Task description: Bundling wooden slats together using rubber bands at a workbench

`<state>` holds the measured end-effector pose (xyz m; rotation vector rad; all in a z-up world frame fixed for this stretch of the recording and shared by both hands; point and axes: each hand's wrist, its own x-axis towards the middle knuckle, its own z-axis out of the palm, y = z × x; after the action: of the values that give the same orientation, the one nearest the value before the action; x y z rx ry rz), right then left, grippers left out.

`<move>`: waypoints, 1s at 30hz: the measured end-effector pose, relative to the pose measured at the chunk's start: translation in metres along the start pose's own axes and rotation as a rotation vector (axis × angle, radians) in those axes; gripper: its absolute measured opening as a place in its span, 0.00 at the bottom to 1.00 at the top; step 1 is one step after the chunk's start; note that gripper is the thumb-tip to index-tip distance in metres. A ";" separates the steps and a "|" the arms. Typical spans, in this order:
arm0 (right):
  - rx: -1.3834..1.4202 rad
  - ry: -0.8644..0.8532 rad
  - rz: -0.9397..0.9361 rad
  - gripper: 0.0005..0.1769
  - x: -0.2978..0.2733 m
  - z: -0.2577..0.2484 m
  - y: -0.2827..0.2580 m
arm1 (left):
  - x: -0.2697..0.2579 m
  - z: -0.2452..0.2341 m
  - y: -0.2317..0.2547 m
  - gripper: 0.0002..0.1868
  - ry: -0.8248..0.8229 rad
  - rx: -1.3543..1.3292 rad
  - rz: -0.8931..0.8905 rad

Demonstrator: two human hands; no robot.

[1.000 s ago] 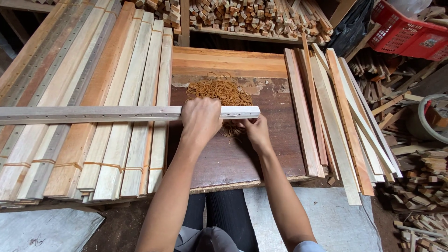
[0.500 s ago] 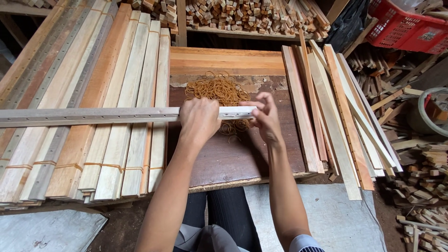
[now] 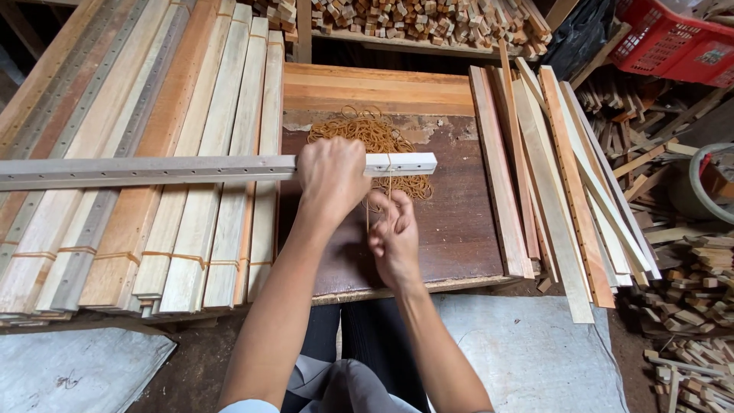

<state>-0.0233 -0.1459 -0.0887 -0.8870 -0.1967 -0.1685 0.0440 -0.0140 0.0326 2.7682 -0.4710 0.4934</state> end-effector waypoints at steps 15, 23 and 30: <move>1.217 -0.261 0.105 0.32 0.025 -0.052 -0.007 | -0.007 -0.022 0.009 0.08 0.059 -0.100 0.058; -0.139 0.058 0.037 0.44 0.068 -0.041 -0.071 | -0.007 -0.001 -0.002 0.11 -0.058 -0.040 0.033; -0.335 -0.084 0.070 0.15 0.079 -0.015 -0.117 | -0.012 0.012 -0.006 0.12 -0.112 -0.034 0.050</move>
<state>0.0285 -0.2356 0.0085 -1.2335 -0.2193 -0.0998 0.0388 -0.0090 0.0153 2.7673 -0.5701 0.3390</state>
